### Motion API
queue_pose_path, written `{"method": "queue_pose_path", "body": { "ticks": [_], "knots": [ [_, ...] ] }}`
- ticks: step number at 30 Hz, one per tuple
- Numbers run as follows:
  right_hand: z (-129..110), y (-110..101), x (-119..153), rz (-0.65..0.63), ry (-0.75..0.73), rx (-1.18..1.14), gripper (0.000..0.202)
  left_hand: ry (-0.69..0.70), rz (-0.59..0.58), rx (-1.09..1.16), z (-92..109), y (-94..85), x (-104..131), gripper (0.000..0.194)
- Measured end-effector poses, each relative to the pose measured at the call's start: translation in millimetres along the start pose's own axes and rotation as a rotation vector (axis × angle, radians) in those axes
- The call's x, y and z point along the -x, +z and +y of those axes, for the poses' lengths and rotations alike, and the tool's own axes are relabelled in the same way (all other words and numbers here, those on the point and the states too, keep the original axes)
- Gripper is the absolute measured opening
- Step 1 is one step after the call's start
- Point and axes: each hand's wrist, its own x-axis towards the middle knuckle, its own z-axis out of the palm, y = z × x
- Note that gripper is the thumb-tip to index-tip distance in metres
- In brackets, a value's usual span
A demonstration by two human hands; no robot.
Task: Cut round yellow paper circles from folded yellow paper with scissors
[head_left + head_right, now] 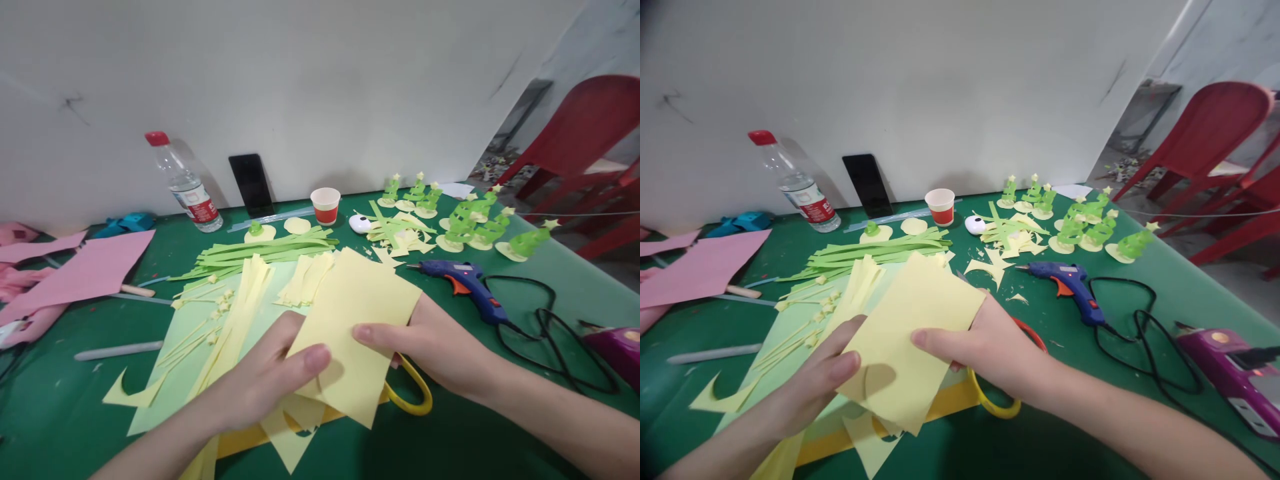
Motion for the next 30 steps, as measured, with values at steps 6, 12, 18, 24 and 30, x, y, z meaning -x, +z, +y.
{"method": "queue_pose_path", "body": {
  "ticks": [6,12,18,24,30],
  "knots": [
    [-6,-5,-3,-0.080,0.050,0.039,0.018,-0.014,-0.105,-0.230,13,-6.9,-5,0.027],
    [-8,-4,-2,0.000,-0.071,0.126,0.015,-0.019,-0.117,-0.099,17,0.5,-10,0.014],
    [-10,-5,-2,0.001,-0.021,0.121,0.018,-0.146,0.057,-0.123,7,5.6,-7,0.028],
    [-12,-6,-1,-0.056,0.043,0.147,0.016,-0.191,-0.191,-0.077,0,-4.2,-8,0.032],
    [-12,-8,-2,-0.097,0.066,0.226,0.015,-0.148,-0.177,-0.137,-6,-5.0,-10,0.035]
  ]
}}
